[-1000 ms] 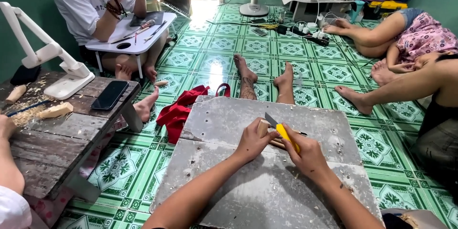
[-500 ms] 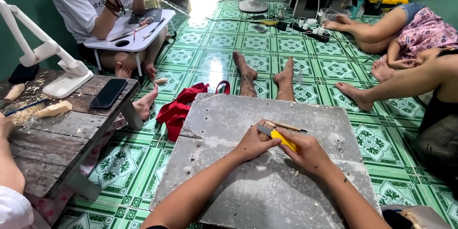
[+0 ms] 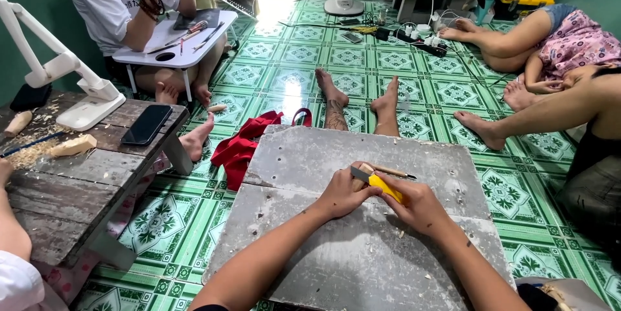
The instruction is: The person refines and carves small wooden pieces using a utility knife while sitting on the floor.
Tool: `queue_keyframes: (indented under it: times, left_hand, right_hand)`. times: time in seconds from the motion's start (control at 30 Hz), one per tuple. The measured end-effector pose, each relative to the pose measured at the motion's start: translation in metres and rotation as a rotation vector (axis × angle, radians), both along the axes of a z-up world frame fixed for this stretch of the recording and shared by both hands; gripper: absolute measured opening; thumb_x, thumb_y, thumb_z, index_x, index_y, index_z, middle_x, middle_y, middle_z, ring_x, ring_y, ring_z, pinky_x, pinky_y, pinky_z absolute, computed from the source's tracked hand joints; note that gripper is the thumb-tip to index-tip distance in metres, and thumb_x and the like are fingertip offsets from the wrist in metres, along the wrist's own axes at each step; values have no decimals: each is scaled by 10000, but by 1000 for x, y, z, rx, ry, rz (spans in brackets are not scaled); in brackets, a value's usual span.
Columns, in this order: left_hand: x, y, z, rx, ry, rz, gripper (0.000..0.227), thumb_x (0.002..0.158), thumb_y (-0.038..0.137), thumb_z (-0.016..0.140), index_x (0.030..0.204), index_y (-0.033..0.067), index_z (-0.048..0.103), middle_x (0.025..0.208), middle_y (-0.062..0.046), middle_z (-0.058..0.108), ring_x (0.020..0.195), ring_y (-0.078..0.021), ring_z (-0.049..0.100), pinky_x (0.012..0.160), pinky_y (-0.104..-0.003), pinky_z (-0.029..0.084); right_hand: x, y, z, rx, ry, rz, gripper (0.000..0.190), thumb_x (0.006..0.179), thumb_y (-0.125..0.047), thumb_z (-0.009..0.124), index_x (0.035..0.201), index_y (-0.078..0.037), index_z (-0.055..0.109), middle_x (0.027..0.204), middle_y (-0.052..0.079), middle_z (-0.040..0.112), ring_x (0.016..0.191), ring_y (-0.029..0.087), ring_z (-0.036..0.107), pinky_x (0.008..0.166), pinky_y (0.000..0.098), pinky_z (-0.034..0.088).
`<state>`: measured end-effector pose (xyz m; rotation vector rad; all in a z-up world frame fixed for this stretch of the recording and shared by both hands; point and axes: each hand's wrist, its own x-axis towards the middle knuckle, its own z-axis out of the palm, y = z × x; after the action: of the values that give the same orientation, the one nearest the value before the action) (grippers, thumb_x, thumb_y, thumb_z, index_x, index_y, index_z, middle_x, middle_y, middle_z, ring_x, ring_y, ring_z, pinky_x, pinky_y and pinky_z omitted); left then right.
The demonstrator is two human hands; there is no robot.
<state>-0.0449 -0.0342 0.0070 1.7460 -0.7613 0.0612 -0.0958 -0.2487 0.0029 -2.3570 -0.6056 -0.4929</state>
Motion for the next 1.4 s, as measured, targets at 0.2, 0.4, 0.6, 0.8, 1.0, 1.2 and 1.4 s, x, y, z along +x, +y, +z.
queue_keyframes:
  times: [0.2,0.4,0.6,0.8,1.0,1.2,1.4]
  left_hand:
    - [-2,-1,0,-26,-80,20,448,836,341,836,1104,50,626,779,-193,707,763,-388,729,767,-446,580]
    - [2,-1,-7,-17,-124,48,455,828,377,839,1090,68,631,725,-167,687,720,-346,727,743,-428,585]
    - [2,-3,-8,-22,-110,80,454,798,398,862,1045,84,648,636,-95,655,652,-309,712,705,-392,578]
    - [-9,2,11,20,-137,85,364,810,261,807,996,1,633,732,-102,718,532,-180,629,512,-327,521]
    - [-8,0,9,13,-152,113,400,821,334,797,976,3,634,704,-91,697,520,-179,616,498,-330,508]
    - [-2,-4,-3,35,-28,176,430,772,351,829,995,27,656,824,-103,753,651,-199,692,611,-343,555]
    - [6,-10,-11,55,219,253,555,761,540,848,915,80,578,732,-164,640,804,-357,714,784,-420,568]
  right_hand:
    - [0,-1,1,0,-8,-8,511,861,-156,738,1368,-182,677,1012,157,802,877,377,772,767,445,608]
    - [0,-3,1,-9,-20,-14,512,866,-148,727,1372,-192,670,994,173,795,880,394,762,767,474,602]
    - [1,-5,-2,-58,-16,-55,513,871,-196,723,1379,-236,667,971,144,803,863,375,769,756,449,612]
    - [2,2,6,-174,-28,-135,522,811,-228,760,1326,-223,677,802,16,812,476,141,610,454,301,505]
    - [-2,4,15,-200,-34,-170,511,826,-274,754,1331,-267,678,748,-3,789,459,136,574,442,318,470]
    - [-1,4,12,-181,-59,-170,504,817,-251,763,1313,-199,689,942,29,809,499,168,635,471,341,504]
    - [2,-2,-1,-50,-44,-131,521,881,-216,718,1396,-244,642,1061,148,780,943,380,749,801,450,606]
